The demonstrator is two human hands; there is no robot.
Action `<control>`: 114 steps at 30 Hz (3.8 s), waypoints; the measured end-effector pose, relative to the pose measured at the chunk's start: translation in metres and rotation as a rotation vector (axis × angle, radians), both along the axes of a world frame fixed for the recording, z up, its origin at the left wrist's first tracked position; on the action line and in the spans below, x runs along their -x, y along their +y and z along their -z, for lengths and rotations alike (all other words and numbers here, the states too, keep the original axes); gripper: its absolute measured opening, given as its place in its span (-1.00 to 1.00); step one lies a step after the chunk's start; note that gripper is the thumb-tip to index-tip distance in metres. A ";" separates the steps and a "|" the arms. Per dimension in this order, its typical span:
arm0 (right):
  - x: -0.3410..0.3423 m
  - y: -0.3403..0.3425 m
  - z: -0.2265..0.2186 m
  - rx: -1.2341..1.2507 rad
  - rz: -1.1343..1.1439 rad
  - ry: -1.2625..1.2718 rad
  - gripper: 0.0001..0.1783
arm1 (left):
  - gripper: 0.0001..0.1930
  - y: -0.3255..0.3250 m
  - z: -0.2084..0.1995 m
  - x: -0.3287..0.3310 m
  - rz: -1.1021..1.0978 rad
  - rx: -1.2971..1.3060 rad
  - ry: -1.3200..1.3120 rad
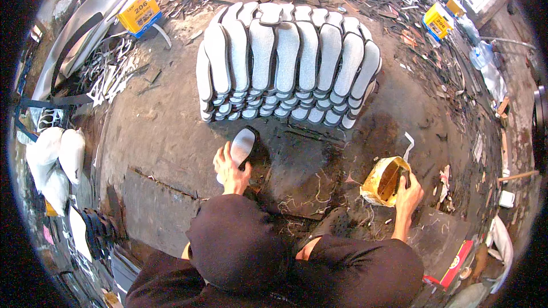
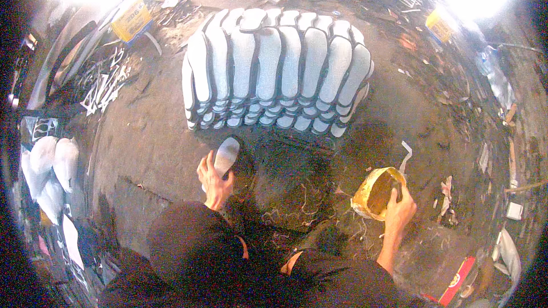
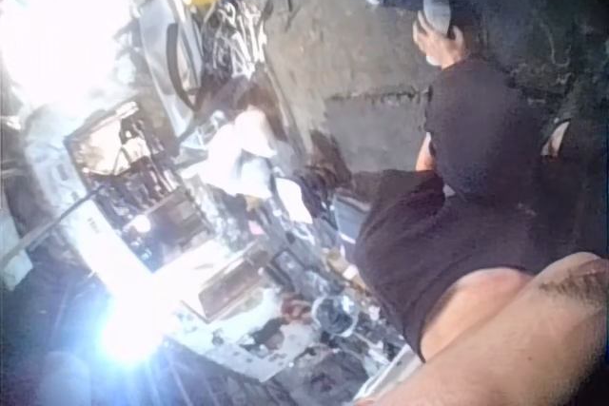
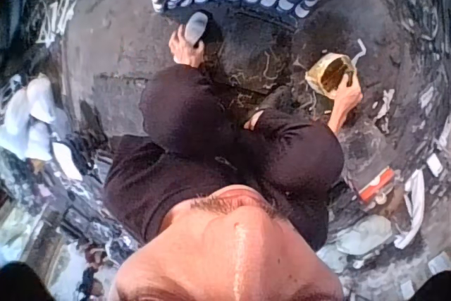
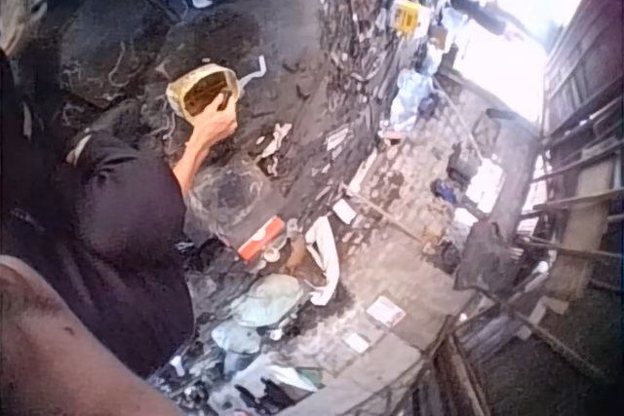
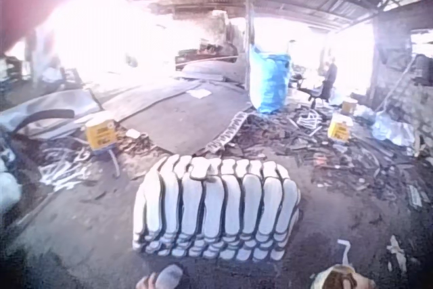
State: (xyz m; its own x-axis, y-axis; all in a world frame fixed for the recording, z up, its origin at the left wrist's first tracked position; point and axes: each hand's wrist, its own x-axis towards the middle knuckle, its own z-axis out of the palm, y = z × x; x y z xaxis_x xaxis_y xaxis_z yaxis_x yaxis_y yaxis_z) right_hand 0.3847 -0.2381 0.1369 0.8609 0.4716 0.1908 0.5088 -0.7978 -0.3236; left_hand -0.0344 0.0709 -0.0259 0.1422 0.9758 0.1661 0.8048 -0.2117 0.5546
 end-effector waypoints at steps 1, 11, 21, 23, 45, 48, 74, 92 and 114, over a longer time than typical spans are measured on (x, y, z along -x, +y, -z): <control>-0.011 0.000 0.003 0.036 0.023 -0.010 -0.54 | 0.09 -0.013 0.012 0.006 0.007 0.037 0.056; -0.048 -0.056 0.039 -0.860 0.249 0.743 -0.37 | -0.21 -0.029 -0.013 0.037 0.101 -0.093 -0.196; 0.082 -0.012 -0.022 -0.516 0.038 0.750 -0.55 | -0.27 -0.091 -0.032 -0.072 0.695 0.205 -0.240; 0.091 0.040 -0.049 -0.719 -0.097 0.850 -0.60 | -0.23 -0.098 -0.032 -0.076 0.758 0.224 -0.159; 0.087 0.245 0.102 0.247 -1.282 0.194 -0.61 | -0.27 -0.106 -0.028 -0.034 0.857 0.260 0.000; 0.058 0.236 0.093 0.164 -1.132 0.231 -0.62 | -0.25 -0.106 -0.032 -0.032 0.842 0.303 0.004; 0.185 0.096 0.097 -0.224 -0.766 0.474 -0.63 | -0.19 -0.102 -0.010 -0.029 0.789 0.270 -0.129; 0.085 0.207 0.099 0.138 -0.904 0.060 -0.64 | -0.16 -0.104 -0.011 -0.031 0.761 0.308 -0.003; 0.061 0.053 0.012 -0.499 -0.176 0.353 -0.70 | -0.47 -0.106 -0.028 -0.021 0.282 0.439 -0.530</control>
